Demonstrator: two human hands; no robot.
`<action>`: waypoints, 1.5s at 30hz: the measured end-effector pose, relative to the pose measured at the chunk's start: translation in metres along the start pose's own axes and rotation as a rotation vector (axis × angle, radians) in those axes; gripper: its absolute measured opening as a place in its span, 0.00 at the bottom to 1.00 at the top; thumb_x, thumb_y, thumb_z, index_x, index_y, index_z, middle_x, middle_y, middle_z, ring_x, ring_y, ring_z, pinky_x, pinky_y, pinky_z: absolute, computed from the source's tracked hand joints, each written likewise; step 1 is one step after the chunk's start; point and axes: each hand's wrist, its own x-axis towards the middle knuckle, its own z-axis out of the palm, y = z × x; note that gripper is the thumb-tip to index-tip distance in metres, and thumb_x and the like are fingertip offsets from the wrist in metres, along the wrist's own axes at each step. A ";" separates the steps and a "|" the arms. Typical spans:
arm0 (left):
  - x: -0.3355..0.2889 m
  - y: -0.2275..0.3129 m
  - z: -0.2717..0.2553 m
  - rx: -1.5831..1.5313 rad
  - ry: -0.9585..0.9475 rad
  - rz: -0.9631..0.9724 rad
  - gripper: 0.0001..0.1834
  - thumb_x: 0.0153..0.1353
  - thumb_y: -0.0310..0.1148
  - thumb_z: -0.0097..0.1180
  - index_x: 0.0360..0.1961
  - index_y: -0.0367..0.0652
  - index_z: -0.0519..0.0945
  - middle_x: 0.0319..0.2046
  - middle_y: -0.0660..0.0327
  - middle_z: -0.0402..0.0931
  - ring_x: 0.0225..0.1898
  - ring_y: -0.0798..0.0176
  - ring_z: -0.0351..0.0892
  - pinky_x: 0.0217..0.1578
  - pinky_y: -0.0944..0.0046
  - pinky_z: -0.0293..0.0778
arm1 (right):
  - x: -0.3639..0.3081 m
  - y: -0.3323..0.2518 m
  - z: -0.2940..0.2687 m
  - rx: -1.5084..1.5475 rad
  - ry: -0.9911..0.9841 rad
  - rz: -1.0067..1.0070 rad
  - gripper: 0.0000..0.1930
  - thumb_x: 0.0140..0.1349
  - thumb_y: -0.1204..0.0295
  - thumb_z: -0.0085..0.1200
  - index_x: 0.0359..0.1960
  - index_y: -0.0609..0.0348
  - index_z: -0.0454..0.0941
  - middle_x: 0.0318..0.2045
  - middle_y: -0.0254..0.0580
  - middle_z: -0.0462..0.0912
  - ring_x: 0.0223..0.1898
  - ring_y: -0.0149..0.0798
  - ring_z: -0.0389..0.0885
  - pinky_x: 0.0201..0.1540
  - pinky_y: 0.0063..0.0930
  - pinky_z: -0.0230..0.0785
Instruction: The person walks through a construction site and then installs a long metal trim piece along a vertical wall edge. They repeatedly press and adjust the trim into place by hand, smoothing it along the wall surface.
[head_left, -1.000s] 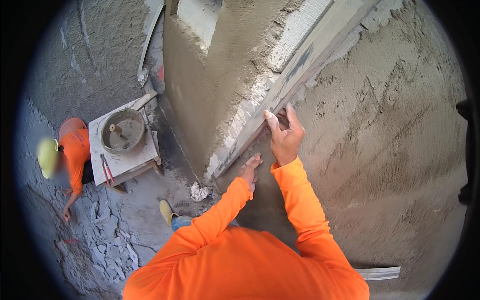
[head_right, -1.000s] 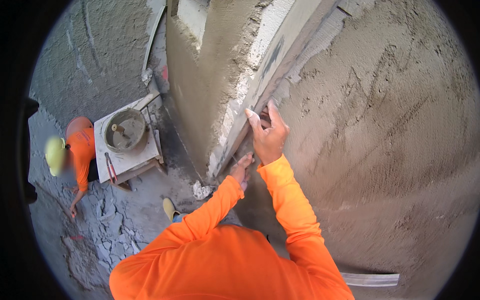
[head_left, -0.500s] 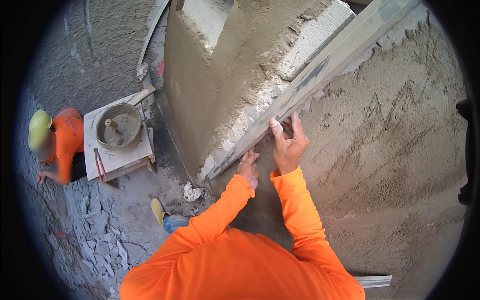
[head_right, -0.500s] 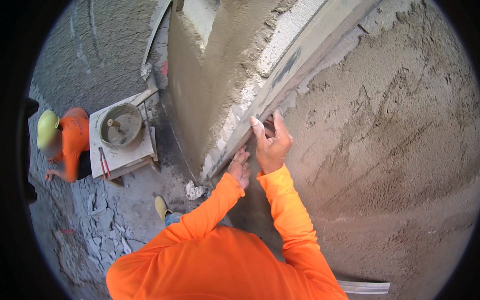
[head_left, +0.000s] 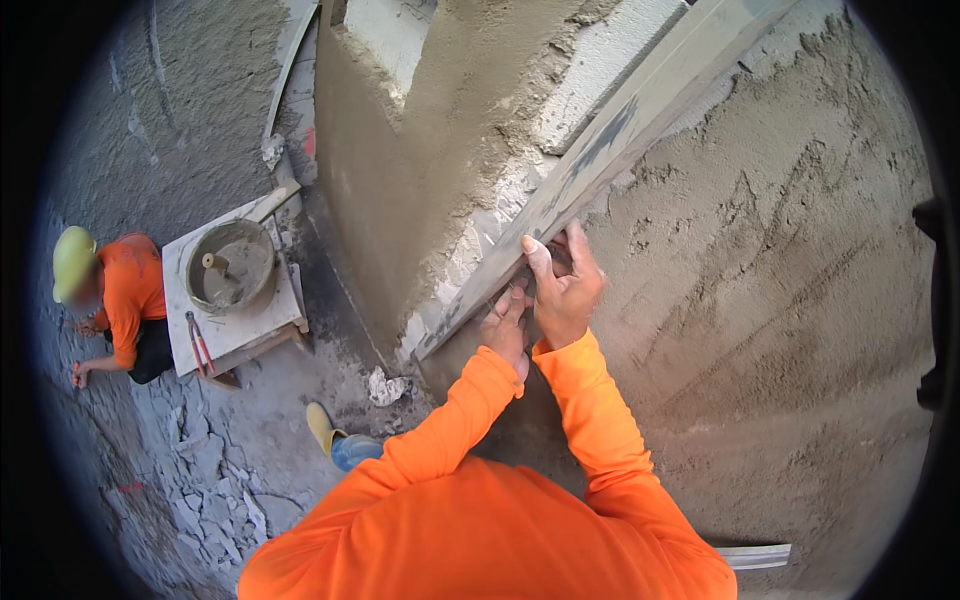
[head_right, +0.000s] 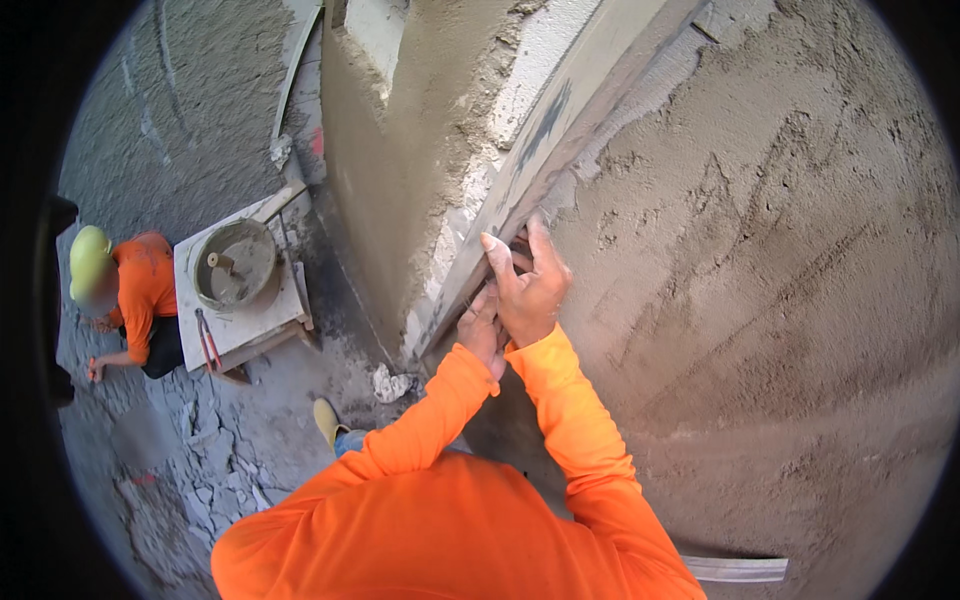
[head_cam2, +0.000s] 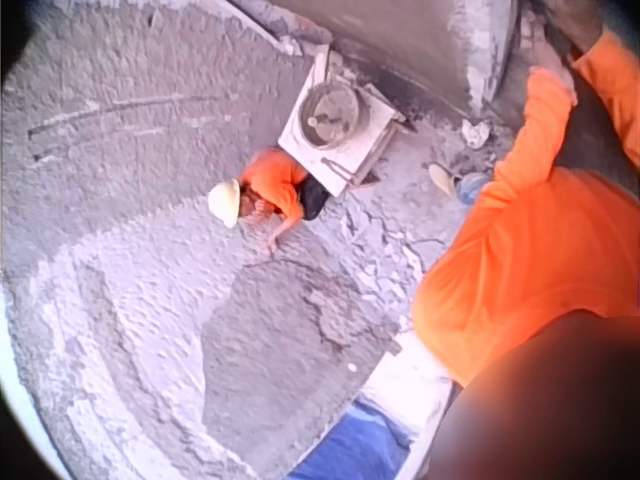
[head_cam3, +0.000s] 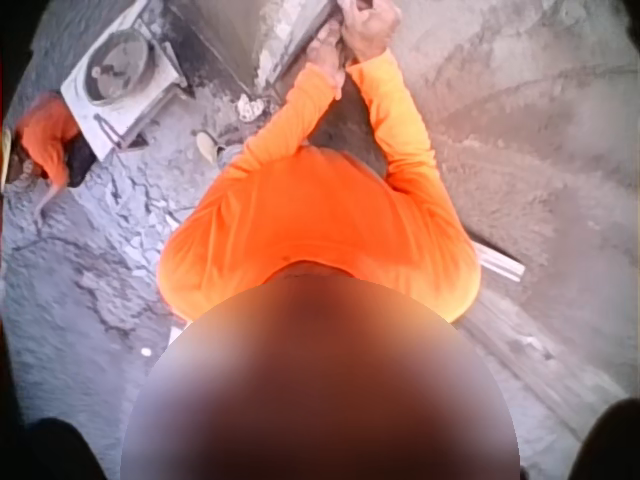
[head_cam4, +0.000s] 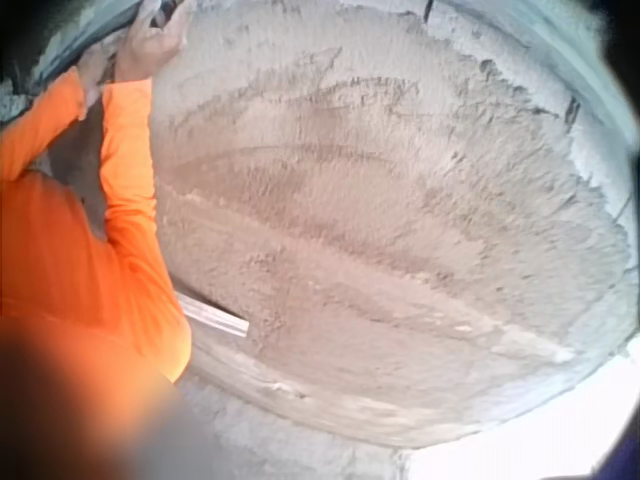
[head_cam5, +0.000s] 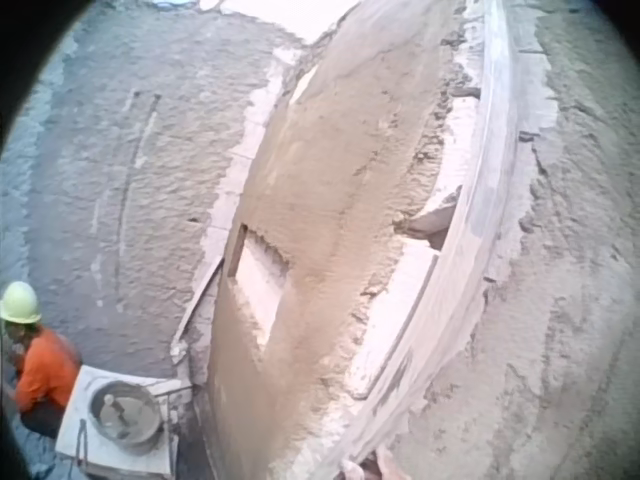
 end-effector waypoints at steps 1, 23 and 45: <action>-0.003 -0.003 -0.002 0.018 -0.004 -0.022 0.21 0.76 0.40 0.56 0.64 0.42 0.78 0.44 0.69 0.81 0.28 0.78 0.70 0.24 0.73 0.62 | 0.000 0.001 0.000 -0.010 0.002 -0.001 0.27 0.67 0.78 0.67 0.64 0.79 0.72 0.46 0.49 0.87 0.45 0.31 0.85 0.48 0.26 0.81; -0.058 0.165 -0.058 0.994 -0.391 0.556 0.15 0.79 0.39 0.51 0.39 0.38 0.78 0.44 0.57 0.85 0.42 0.68 0.77 0.51 0.64 0.71 | -0.160 0.033 -0.014 -0.297 0.261 0.120 0.27 0.62 0.73 0.70 0.60 0.73 0.76 0.45 0.61 0.86 0.43 0.53 0.90 0.44 0.38 0.85; -0.070 0.119 -0.113 1.626 -0.681 0.324 0.18 0.77 0.48 0.53 0.42 0.43 0.80 0.30 0.54 0.80 0.34 0.55 0.79 0.42 0.57 0.75 | -0.420 0.129 0.096 -0.406 0.044 0.789 0.24 0.68 0.74 0.58 0.63 0.64 0.63 0.54 0.65 0.82 0.55 0.68 0.82 0.58 0.50 0.75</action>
